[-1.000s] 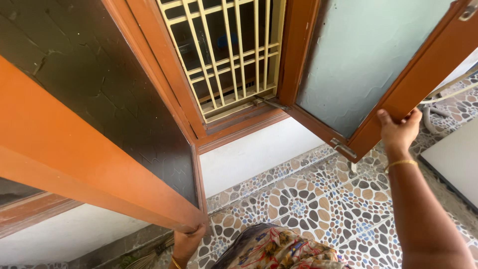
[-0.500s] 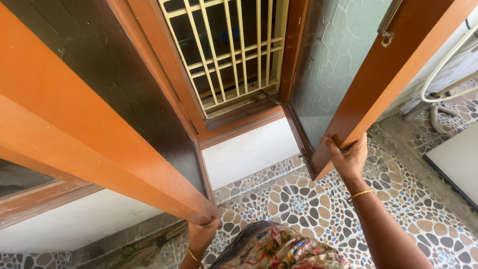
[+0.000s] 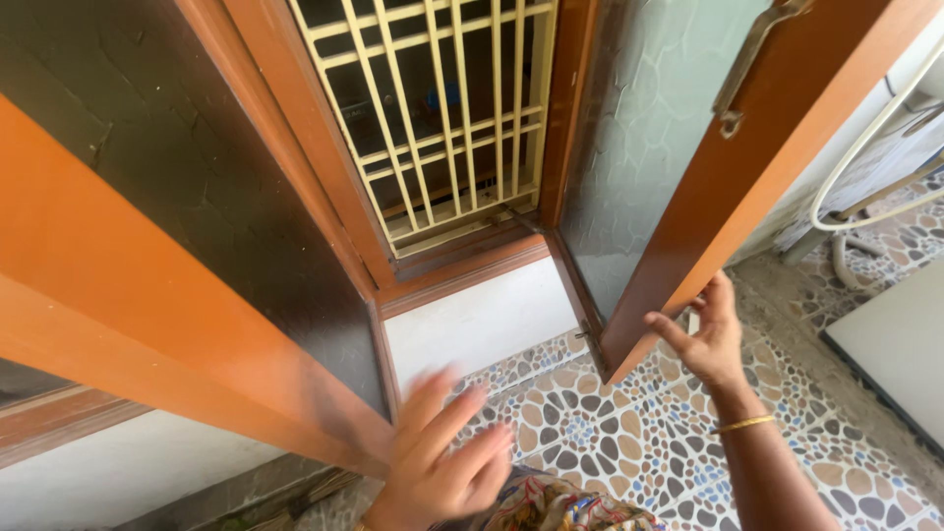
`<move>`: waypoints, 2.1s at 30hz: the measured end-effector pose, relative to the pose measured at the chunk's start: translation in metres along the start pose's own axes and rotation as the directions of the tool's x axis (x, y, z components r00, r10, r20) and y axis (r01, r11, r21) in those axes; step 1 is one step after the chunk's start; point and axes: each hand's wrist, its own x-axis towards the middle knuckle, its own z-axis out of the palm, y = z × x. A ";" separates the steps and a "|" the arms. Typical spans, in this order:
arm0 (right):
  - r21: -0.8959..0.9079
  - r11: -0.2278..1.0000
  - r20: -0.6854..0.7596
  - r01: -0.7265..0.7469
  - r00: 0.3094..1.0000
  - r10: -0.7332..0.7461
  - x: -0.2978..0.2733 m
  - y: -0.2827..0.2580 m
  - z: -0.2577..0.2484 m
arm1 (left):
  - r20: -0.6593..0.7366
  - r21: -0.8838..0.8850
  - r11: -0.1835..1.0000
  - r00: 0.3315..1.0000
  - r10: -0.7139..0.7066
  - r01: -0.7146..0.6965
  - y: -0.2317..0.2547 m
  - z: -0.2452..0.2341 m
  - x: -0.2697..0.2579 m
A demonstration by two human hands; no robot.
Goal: The person opens and closes multiple wooden-framed windows with metal grilles on a tiled balcony. They manipulate the window handles and sashes to open them outward and then close them again, repeating this sequence across several windows.
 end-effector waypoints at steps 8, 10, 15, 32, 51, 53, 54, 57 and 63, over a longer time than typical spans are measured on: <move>0.197 0.935 0.043 -0.296 0.955 0.293 -0.014 0.024 0.037 | 0.698 -0.337 0.728 0.677 -0.232 0.597 -0.019 0.141 0.062; 0.230 0.948 0.061 -0.222 0.975 0.213 -0.018 0.032 0.054 | 0.597 -0.390 0.739 0.761 -0.251 0.550 -0.026 0.166 0.070; -0.039 0.998 0.217 0.044 0.976 -0.035 -0.018 0.025 0.076 | 0.455 -0.411 0.680 0.783 -0.424 0.607 -0.032 0.188 0.075; -0.190 0.969 0.268 0.160 0.957 -0.106 0.024 -0.040 0.205 | 0.479 -0.564 0.192 0.508 -0.715 0.803 -0.162 0.133 -0.004; -0.198 0.978 0.191 0.064 0.981 -0.026 -0.004 -0.005 0.057 | 0.621 -0.464 0.525 0.685 -0.381 0.713 -0.031 0.185 0.042; -0.296 0.955 0.085 0.020 0.996 0.006 -0.012 0.005 0.028 | 0.743 -0.364 0.603 0.612 -0.271 0.710 -0.020 0.183 0.042; -0.324 0.946 0.014 0.028 1.000 -0.025 -0.014 0.011 0.016 | 0.825 -0.276 0.621 0.512 -0.238 0.734 -0.015 0.182 0.040; -0.384 0.923 -0.175 -0.021 0.983 -0.051 -0.017 0.027 -0.017 | 0.908 -0.199 0.620 0.380 -0.175 0.759 -0.012 0.188 0.029; -0.359 0.913 -0.390 -0.195 0.920 0.044 0.012 0.065 -0.066 | 0.927 -0.202 0.608 0.351 -0.135 0.768 -0.015 0.205 0.004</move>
